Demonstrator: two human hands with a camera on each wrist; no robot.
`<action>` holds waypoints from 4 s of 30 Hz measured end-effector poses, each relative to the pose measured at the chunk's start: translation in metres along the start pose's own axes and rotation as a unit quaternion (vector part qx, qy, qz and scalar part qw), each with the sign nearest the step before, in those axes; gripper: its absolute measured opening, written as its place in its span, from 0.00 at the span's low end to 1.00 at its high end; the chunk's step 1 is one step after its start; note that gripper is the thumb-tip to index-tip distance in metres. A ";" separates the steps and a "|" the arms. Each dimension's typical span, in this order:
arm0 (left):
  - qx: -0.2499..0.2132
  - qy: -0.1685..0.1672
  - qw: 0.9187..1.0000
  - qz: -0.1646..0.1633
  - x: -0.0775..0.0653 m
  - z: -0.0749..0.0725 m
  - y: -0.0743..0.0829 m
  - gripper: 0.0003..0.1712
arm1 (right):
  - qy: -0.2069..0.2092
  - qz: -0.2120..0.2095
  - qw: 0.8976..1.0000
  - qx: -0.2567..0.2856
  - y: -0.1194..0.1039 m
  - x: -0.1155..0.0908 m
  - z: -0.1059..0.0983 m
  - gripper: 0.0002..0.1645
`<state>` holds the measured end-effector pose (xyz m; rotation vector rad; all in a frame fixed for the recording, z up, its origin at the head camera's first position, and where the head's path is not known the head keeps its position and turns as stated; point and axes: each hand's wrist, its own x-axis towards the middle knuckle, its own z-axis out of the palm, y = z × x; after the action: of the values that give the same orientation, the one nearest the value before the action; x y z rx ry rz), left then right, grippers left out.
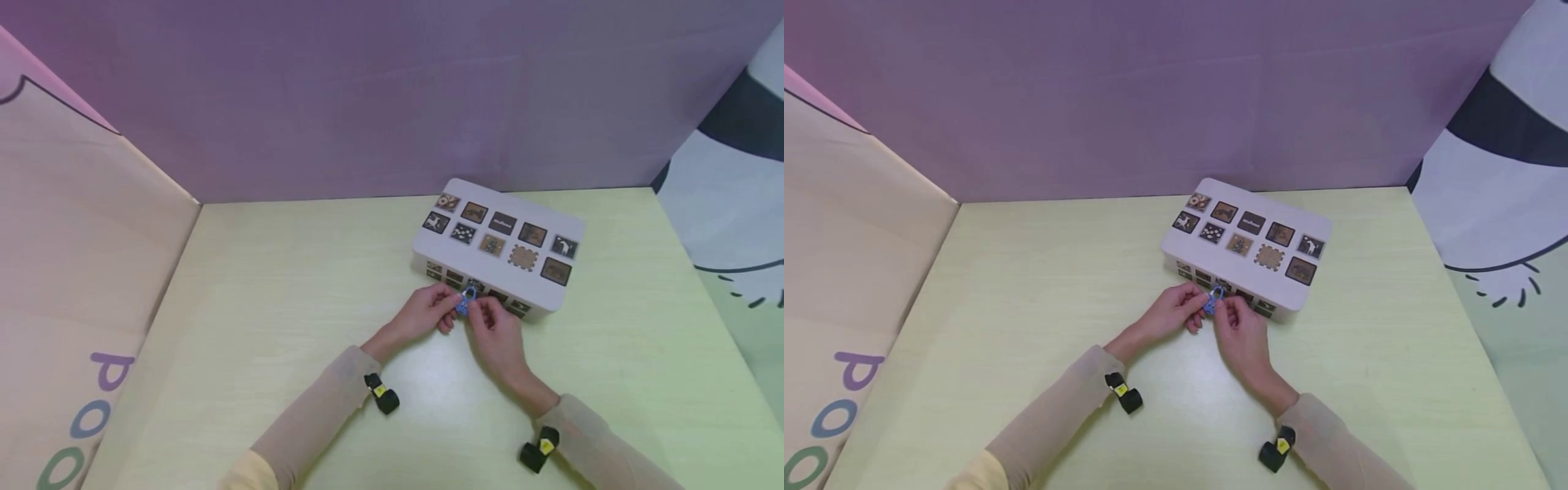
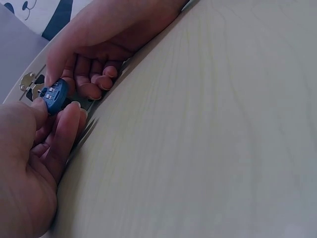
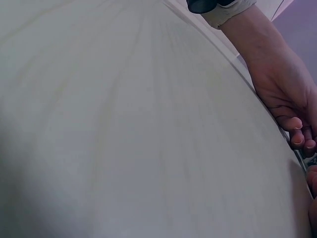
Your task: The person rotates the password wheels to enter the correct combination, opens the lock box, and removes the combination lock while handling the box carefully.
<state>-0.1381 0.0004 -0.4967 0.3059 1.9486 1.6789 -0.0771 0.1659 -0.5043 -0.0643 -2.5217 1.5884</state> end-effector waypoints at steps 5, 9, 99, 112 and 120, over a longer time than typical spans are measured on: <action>-0.002 0.002 1.000 -0.001 0.000 0.001 0.000 0.11 | 0.001 0.003 1.000 -0.001 0.003 0.000 0.000 0.13; 0.001 0.005 1.000 -0.002 0.000 0.001 0.000 0.11 | 0.002 0.001 1.000 -0.003 0.005 0.001 -0.001 0.14; 0.000 0.005 1.000 0.009 0.001 0.000 -0.005 0.12 | 0.003 -0.016 1.000 -0.005 0.005 -0.001 0.001 0.07; 0.006 0.011 1.000 0.013 0.000 -0.003 -0.008 0.11 | 0.004 -0.030 0.999 -0.009 0.005 0.000 0.005 0.09; 0.002 0.006 1.000 0.016 0.000 0.000 -0.005 0.12 | 0.004 -0.026 1.000 -0.011 0.006 0.000 0.002 0.09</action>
<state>-0.1371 -0.0006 -0.5012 0.3309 1.9652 1.7004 -0.0773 0.1668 -0.5110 -0.0086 -2.5136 1.5375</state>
